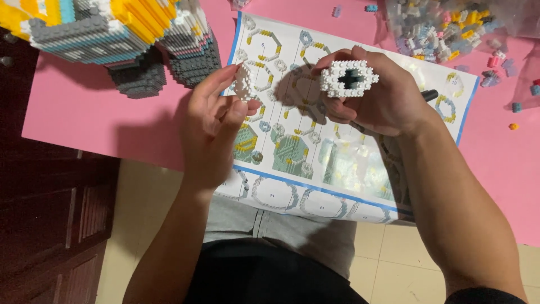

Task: The person assembles small white plastic bricks by hand, following a printed instruction manual. They connect the pieces to form a small ring-like structure and then attach it to a larger, partially built model.

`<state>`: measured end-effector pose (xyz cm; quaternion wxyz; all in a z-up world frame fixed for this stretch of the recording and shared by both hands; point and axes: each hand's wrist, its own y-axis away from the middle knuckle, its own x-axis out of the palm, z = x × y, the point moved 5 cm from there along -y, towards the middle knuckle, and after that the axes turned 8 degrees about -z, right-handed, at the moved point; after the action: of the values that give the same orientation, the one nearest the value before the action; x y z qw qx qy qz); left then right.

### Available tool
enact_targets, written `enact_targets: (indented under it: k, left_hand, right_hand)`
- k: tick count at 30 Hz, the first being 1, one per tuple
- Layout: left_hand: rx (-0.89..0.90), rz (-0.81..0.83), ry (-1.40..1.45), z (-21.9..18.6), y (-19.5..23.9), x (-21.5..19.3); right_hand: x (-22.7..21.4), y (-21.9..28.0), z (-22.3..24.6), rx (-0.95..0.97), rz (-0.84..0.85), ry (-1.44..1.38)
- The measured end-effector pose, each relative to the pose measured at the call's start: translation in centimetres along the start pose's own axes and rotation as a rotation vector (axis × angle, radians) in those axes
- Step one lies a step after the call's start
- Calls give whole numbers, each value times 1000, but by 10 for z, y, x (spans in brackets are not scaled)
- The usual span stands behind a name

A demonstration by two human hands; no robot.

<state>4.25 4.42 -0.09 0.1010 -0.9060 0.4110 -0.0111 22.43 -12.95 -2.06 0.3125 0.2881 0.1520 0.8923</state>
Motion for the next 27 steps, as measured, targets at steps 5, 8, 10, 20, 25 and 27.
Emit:
enact_targets:
  k: [5, 8, 10, 20, 25, 27]
  left_hand:
    - [-18, 3, 13, 5, 1, -1]
    - [-5, 0, 17, 6, 2, -1]
    - [10, 12, -10, 4, 1, -1]
    - [344, 54, -298, 5, 17, 8]
    - [240, 73, -70, 7, 16, 7]
    - [287, 43, -108, 7, 19, 7]
  right_hand:
    - [0, 2, -2, 78, -61, 50]
    - [0, 2, -4, 95, -75, 40]
    - [1, 1, -5, 77, -37, -2]
    - [-1, -5, 1, -93, 133, 47]
    - [0, -6, -1, -93, 132, 18]
    - [0, -6, -2, -90, 125, 32]
